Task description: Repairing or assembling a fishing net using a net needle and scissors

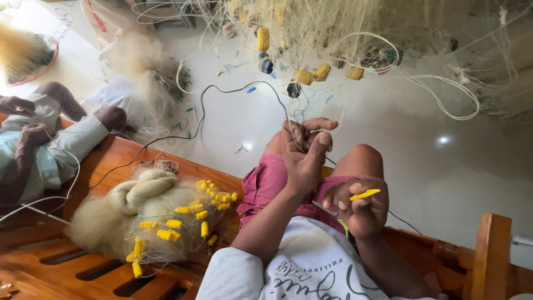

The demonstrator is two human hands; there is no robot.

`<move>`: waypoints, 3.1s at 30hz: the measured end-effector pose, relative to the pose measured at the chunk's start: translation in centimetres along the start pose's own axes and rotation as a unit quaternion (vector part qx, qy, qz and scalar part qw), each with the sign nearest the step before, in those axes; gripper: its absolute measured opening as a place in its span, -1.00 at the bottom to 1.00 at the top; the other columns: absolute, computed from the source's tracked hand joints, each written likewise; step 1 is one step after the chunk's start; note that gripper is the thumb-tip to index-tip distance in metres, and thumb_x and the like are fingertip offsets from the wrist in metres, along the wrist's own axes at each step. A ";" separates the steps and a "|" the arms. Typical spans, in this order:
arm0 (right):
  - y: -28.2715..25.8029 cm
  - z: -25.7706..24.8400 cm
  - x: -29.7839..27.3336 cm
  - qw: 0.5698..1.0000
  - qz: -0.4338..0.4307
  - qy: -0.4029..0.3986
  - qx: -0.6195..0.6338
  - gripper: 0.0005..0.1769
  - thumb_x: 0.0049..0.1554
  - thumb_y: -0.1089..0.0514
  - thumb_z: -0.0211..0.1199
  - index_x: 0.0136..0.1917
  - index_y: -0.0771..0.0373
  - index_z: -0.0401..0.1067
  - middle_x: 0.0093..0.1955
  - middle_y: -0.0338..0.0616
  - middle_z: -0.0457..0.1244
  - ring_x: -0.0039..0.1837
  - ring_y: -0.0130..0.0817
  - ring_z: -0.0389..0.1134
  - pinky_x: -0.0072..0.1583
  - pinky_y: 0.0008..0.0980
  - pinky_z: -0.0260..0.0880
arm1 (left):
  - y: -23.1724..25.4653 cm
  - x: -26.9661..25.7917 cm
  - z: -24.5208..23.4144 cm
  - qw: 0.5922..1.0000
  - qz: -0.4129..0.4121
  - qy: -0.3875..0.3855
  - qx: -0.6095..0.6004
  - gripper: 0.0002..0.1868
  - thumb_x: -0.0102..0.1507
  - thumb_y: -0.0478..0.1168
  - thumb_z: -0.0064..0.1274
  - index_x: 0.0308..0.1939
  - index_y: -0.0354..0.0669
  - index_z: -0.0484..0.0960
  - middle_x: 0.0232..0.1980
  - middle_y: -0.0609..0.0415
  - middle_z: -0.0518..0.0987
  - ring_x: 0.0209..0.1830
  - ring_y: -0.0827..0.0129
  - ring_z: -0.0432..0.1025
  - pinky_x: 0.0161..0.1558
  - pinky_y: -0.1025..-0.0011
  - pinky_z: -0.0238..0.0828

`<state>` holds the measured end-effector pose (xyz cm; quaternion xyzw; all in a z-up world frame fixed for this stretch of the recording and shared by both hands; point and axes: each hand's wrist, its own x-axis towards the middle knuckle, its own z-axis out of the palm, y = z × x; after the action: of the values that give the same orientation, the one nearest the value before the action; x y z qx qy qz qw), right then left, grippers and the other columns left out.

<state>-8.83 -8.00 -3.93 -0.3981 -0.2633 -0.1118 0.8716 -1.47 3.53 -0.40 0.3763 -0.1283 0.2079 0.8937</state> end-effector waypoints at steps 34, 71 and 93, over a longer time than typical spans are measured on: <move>-0.8 2.9 6.1 0.989 0.005 -0.096 -0.116 -0.74 0.27 0.22 -0.02 0.05 0.52 0.29 -0.49 -0.14 0.06 -0.51 -0.52 0.02 -0.46 -0.59 0.15 | 1.5 1.4 1.4 0.999 0.048 -0.008 0.020 -0.60 0.31 -0.46 0.06 -0.30 -0.02 0.12 -0.12 -0.28 0.64 -0.62 0.76 0.13 -0.54 0.74 0.06; -5.9 -0.6 17.8 0.794 -0.107 -0.218 -0.557 -0.64 0.31 0.17 0.13 0.34 0.30 0.31 0.11 0.01 0.21 0.10 -0.20 0.28 0.19 -0.27 0.37 | 0.2 4.0 3.3 0.990 -0.088 0.042 -0.106 -0.47 0.21 -0.38 0.19 -0.36 0.02 0.02 -0.34 -0.13 0.62 -0.58 0.44 0.20 -0.44 0.51 0.12; -7.8 4.1 6.0 0.989 -0.082 -0.039 -0.114 -0.88 0.33 0.05 0.07 0.11 0.05 0.25 -0.39 -0.31 0.03 -0.42 -0.49 -0.01 -0.21 -0.40 0.21 | -2.3 3.2 2.6 0.994 -0.091 -0.038 -0.037 -0.47 0.23 -0.42 0.18 -0.30 0.01 0.03 -0.15 -0.15 0.64 -0.08 0.31 0.56 -0.36 0.48 0.30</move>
<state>-8.47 -9.93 6.55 -0.4760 -0.3140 -0.1969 0.7975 2.21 1.11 1.19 0.3606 -0.1347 0.1066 0.9167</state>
